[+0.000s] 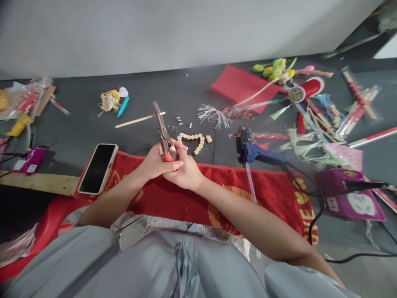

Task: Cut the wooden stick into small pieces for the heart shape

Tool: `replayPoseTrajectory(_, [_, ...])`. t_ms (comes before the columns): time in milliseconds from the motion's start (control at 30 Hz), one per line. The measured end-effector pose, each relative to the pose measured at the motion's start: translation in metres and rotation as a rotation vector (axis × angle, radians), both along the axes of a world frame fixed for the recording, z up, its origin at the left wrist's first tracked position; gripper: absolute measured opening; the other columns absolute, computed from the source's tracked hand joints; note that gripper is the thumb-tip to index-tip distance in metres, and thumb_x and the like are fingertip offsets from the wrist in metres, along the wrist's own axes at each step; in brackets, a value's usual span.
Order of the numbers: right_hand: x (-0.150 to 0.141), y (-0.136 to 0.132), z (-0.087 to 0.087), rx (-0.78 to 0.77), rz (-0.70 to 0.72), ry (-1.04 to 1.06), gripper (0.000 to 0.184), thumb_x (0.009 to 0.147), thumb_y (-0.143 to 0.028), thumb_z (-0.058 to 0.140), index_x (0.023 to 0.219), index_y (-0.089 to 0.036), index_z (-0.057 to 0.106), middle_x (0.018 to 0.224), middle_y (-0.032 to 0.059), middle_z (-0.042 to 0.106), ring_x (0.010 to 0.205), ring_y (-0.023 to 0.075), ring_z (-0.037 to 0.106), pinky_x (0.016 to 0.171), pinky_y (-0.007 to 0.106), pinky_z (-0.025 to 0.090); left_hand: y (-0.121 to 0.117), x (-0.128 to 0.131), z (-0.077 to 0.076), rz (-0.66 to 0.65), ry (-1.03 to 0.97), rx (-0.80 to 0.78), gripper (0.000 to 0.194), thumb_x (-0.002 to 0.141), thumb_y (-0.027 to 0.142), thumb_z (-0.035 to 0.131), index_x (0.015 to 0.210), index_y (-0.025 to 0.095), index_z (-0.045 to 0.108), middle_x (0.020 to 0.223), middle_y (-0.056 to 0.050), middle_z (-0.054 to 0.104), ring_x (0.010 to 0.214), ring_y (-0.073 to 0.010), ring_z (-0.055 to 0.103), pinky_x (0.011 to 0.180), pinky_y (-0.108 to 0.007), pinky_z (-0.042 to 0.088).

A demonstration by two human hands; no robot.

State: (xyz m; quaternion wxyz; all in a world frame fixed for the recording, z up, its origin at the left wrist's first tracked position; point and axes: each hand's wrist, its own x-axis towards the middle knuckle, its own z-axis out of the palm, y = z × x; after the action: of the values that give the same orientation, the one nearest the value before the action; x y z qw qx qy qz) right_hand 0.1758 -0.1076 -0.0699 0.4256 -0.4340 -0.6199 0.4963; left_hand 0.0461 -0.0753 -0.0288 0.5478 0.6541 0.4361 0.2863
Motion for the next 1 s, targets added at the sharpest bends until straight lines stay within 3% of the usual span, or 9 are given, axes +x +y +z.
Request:
replayPoseTrajectory(167, [0.002, 0.0, 0.011, -0.035, 0.001, 0.02, 0.046, 0.064, -0.029, 0.063, 0.105, -0.022, 0.044, 0.099, 0.0063, 0.064, 0.09, 0.0224, 0.065, 0.081, 0.039, 0.053, 0.005, -0.005, -0.005, -0.042, 0.058, 0.118, 0.058, 0.067, 0.054, 0.073, 0.109, 0.019, 0.053, 0.108, -0.011, 0.067, 0.088, -0.019, 0.066, 0.09, -0.039, 0.052])
replayPoseTrajectory(300, [0.008, -0.005, 0.025, -0.122, -0.013, -0.002, 0.043, 0.066, -0.04, 0.066, 0.098, -0.022, 0.042, 0.076, -0.0024, 0.055, 0.068, 0.0161, 0.055, 0.066, 0.034, 0.048, 0.008, -0.017, -0.007, 0.034, 0.044, 0.499, 0.064, 0.083, 0.073, 0.041, 0.119, 0.02, 0.048, 0.113, -0.011, 0.066, 0.098, -0.0214, 0.065, 0.089, -0.036, 0.051])
replayPoseTrajectory(367, [0.011, -0.007, 0.031, -0.132, -0.07, -0.046, 0.043, 0.066, -0.042, 0.065, 0.095, -0.023, 0.04, 0.069, -0.0057, 0.049, 0.062, 0.0138, 0.048, 0.062, 0.031, 0.044, 0.008, -0.024, -0.004, 0.113, 0.101, 0.782, 0.057, 0.088, 0.068, 0.037, 0.117, 0.021, 0.049, 0.105, -0.009, 0.066, 0.091, -0.0213, 0.065, 0.084, -0.037, 0.05])
replayPoseTrajectory(433, [0.014, -0.007, 0.035, -0.127, -0.1, -0.1, 0.043, 0.066, -0.042, 0.065, 0.095, -0.024, 0.038, 0.067, -0.0071, 0.047, 0.06, 0.013, 0.045, 0.06, 0.03, 0.04, 0.007, -0.029, 0.001, 0.19, 0.179, 1.07, 0.038, 0.092, 0.053, 0.042, 0.112, 0.023, 0.052, 0.098, -0.008, 0.066, 0.087, -0.0214, 0.063, 0.082, -0.04, 0.049])
replayPoseTrajectory(533, [0.017, -0.005, 0.039, -0.115, -0.109, -0.207, 0.046, 0.065, -0.042, 0.065, 0.096, -0.024, 0.036, 0.072, -0.0048, 0.051, 0.063, 0.015, 0.049, 0.062, 0.031, 0.04, 0.005, -0.033, 0.012, 0.379, 0.408, 1.307, 0.021, 0.094, 0.035, 0.043, 0.11, 0.025, 0.054, 0.101, -0.008, 0.065, 0.095, -0.0221, 0.062, 0.09, -0.046, 0.046])
replayPoseTrajectory(600, [0.018, -0.004, 0.04, -0.109, -0.094, -0.292, 0.048, 0.064, -0.042, 0.065, 0.098, -0.023, 0.036, 0.075, -0.0024, 0.054, 0.067, 0.0172, 0.053, 0.064, 0.032, 0.041, 0.008, -0.034, 0.017, 0.514, 0.561, 1.32, 0.025, 0.096, 0.033, 0.038, 0.113, 0.023, 0.054, 0.107, -0.01, 0.064, 0.103, -0.0233, 0.061, 0.096, -0.049, 0.044])
replayPoseTrajectory(667, [0.018, -0.004, 0.041, -0.097, -0.075, -0.368, 0.049, 0.064, -0.04, 0.063, 0.101, -0.023, 0.036, 0.078, -0.0005, 0.056, 0.069, 0.0187, 0.055, 0.065, 0.033, 0.042, 0.014, -0.037, 0.018, 0.55, 0.615, 1.264, 0.029, 0.098, 0.035, 0.036, 0.115, 0.021, 0.054, 0.112, -0.012, 0.063, 0.111, -0.025, 0.06, 0.1, -0.048, 0.042])
replayPoseTrajectory(833, [0.018, -0.006, 0.042, -0.053, -0.035, -0.475, 0.048, 0.064, -0.037, 0.059, 0.103, -0.022, 0.036, 0.084, 0.0034, 0.058, 0.072, 0.0208, 0.056, 0.067, 0.034, 0.043, 0.029, -0.046, 0.008, 0.42, 0.612, 1.103, 0.025, 0.099, 0.033, 0.035, 0.1, 0.021, 0.057, 0.1, -0.01, 0.066, 0.099, -0.0218, 0.064, 0.09, -0.037, 0.047])
replayPoseTrajectory(1000, [0.022, -0.005, 0.044, 0.001, 0.025, -0.506, 0.047, 0.064, -0.034, 0.057, 0.105, -0.021, 0.037, 0.085, 0.0052, 0.059, 0.072, 0.0216, 0.056, 0.068, 0.035, 0.044, 0.025, -0.05, 0.007, 0.432, 0.604, 0.955, 0.025, 0.097, 0.03, 0.037, 0.088, 0.021, 0.059, 0.084, -0.006, 0.063, 0.087, -0.0196, 0.065, 0.082, -0.031, 0.047])
